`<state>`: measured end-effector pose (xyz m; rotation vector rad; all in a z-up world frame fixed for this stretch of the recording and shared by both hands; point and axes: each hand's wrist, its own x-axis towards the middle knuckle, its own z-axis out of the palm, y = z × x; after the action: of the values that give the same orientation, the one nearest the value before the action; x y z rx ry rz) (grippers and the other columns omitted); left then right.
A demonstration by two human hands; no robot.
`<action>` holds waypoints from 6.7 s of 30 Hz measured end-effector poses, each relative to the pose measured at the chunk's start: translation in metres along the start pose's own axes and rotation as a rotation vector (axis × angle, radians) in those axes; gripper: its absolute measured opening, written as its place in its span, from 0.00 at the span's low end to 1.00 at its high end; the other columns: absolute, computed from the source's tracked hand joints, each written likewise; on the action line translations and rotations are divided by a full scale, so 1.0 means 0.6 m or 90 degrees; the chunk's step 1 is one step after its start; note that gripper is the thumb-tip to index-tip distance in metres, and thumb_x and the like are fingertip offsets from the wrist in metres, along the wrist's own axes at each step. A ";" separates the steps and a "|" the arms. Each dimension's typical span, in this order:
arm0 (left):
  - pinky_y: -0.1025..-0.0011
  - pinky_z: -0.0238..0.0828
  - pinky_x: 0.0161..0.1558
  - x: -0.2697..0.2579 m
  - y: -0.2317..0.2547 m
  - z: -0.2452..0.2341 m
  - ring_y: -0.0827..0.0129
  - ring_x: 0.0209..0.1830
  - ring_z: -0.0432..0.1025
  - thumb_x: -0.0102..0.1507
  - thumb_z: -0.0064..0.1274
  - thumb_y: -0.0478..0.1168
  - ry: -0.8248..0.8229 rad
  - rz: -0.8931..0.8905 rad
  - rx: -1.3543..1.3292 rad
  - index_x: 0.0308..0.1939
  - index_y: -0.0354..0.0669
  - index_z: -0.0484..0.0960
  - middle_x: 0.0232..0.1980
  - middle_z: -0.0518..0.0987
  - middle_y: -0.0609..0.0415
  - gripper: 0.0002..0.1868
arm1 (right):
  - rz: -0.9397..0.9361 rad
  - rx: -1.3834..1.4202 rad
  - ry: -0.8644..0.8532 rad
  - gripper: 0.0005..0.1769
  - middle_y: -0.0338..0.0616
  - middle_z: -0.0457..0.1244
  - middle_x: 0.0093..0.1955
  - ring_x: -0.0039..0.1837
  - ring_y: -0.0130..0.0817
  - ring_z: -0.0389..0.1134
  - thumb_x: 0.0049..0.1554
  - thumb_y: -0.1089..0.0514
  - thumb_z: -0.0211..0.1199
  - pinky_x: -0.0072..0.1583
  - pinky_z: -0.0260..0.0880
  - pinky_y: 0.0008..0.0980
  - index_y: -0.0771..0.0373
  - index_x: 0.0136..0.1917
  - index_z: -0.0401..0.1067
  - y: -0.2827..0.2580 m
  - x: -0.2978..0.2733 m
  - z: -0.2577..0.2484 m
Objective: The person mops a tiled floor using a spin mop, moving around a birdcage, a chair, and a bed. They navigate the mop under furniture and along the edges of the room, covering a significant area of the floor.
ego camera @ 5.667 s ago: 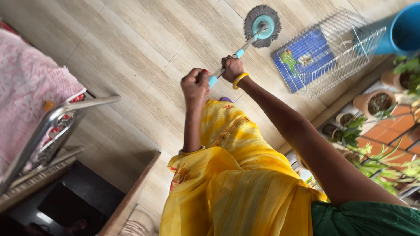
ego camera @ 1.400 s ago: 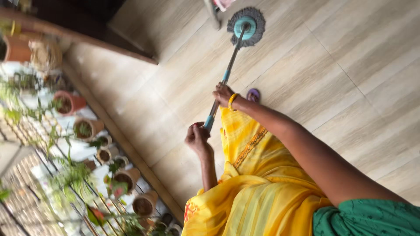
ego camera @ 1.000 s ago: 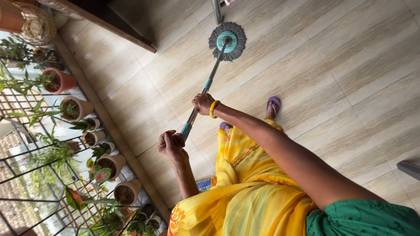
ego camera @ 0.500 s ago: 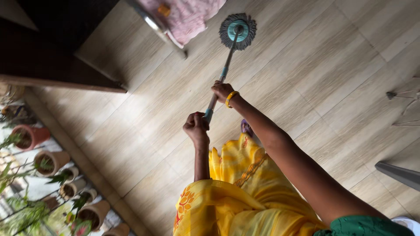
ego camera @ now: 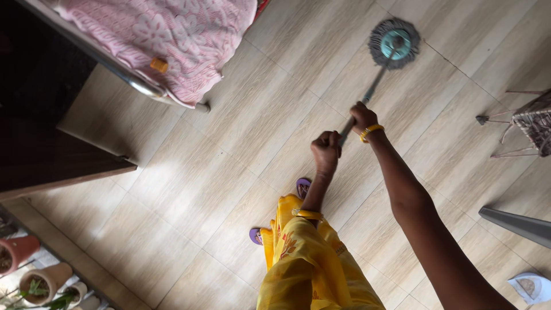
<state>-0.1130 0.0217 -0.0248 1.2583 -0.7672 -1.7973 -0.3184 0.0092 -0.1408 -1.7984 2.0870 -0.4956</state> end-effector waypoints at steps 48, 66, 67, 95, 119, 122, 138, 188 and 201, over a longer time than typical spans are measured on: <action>0.74 0.53 0.15 -0.521 0.399 -0.838 0.76 0.10 0.57 0.70 0.43 0.29 0.211 0.311 -0.027 0.33 0.28 0.78 0.15 0.66 0.56 0.13 | -0.259 0.081 -0.189 0.07 0.50 0.70 0.43 0.53 0.48 0.71 0.52 0.55 0.64 0.55 0.70 0.49 0.60 0.38 0.73 -0.953 -0.275 0.393; 0.75 0.53 0.14 -0.324 0.098 -0.308 0.77 0.11 0.62 0.68 0.51 0.32 -0.064 0.052 0.084 0.34 0.31 0.82 0.22 0.77 0.55 0.09 | -0.029 0.002 0.095 0.06 0.47 0.65 0.37 0.48 0.51 0.69 0.46 0.62 0.63 0.45 0.70 0.49 0.59 0.36 0.66 -0.308 -0.322 0.133; 0.75 0.53 0.14 -0.324 0.083 -0.278 0.78 0.11 0.61 0.68 0.51 0.32 -0.081 0.040 0.121 0.34 0.31 0.83 0.20 0.76 0.56 0.09 | -0.002 -0.004 0.097 0.06 0.47 0.65 0.37 0.49 0.51 0.69 0.45 0.63 0.63 0.45 0.70 0.49 0.59 0.36 0.66 -0.280 -0.342 0.118; 0.76 0.53 0.18 -0.442 0.224 -0.524 0.78 0.15 0.61 0.66 0.55 0.30 -0.080 0.047 0.069 0.37 0.30 0.82 0.22 0.73 0.57 0.05 | 0.013 0.020 0.002 0.06 0.56 0.66 0.38 0.47 0.55 0.69 0.45 0.60 0.64 0.49 0.70 0.50 0.64 0.35 0.69 -0.500 -0.463 0.280; 0.77 0.58 0.23 -0.645 0.283 -1.040 0.78 0.19 0.64 0.70 0.47 0.32 0.483 0.404 -0.041 0.37 0.31 0.79 0.24 0.73 0.56 0.09 | -0.443 -0.038 -0.257 0.08 0.54 0.68 0.47 0.59 0.53 0.67 0.47 0.58 0.70 0.56 0.70 0.48 0.61 0.40 0.75 -1.151 -0.316 0.600; 0.77 0.54 0.18 -0.621 0.304 -1.010 0.78 0.13 0.62 0.68 0.49 0.32 0.491 0.314 -0.025 0.34 0.31 0.79 0.19 0.72 0.56 0.09 | -0.452 -0.006 -0.232 0.06 0.50 0.69 0.44 0.57 0.51 0.68 0.48 0.61 0.69 0.57 0.71 0.47 0.60 0.39 0.73 -1.113 -0.295 0.580; 0.75 0.50 0.15 -0.598 0.362 -0.854 0.79 0.13 0.61 0.68 0.53 0.33 0.249 0.181 0.006 0.32 0.30 0.81 0.20 0.72 0.58 0.11 | -0.394 0.052 -0.136 0.07 0.55 0.67 0.35 0.43 0.55 0.71 0.51 0.61 0.65 0.47 0.72 0.51 0.64 0.34 0.71 -0.925 -0.355 0.389; 0.76 0.48 0.15 -0.514 0.553 -1.274 0.80 0.12 0.60 0.69 0.55 0.35 0.411 0.250 0.043 0.29 0.32 0.80 0.18 0.70 0.58 0.13 | -0.407 0.174 -0.103 0.10 0.47 0.65 0.36 0.44 0.50 0.68 0.46 0.66 0.67 0.46 0.68 0.49 0.60 0.32 0.65 -1.355 -0.201 0.654; 0.74 0.55 0.16 -0.492 0.585 -1.163 0.77 0.13 0.62 0.69 0.52 0.35 0.129 0.183 0.034 0.32 0.29 0.79 0.26 0.78 0.55 0.12 | -0.254 0.202 -0.029 0.09 0.50 0.66 0.35 0.39 0.52 0.70 0.49 0.63 0.69 0.43 0.71 0.46 0.62 0.35 0.68 -1.222 -0.324 0.525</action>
<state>0.6955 0.0770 0.1765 1.2707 -0.8380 -1.4045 0.4958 0.0881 -0.0663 -2.0041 1.5136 -0.8273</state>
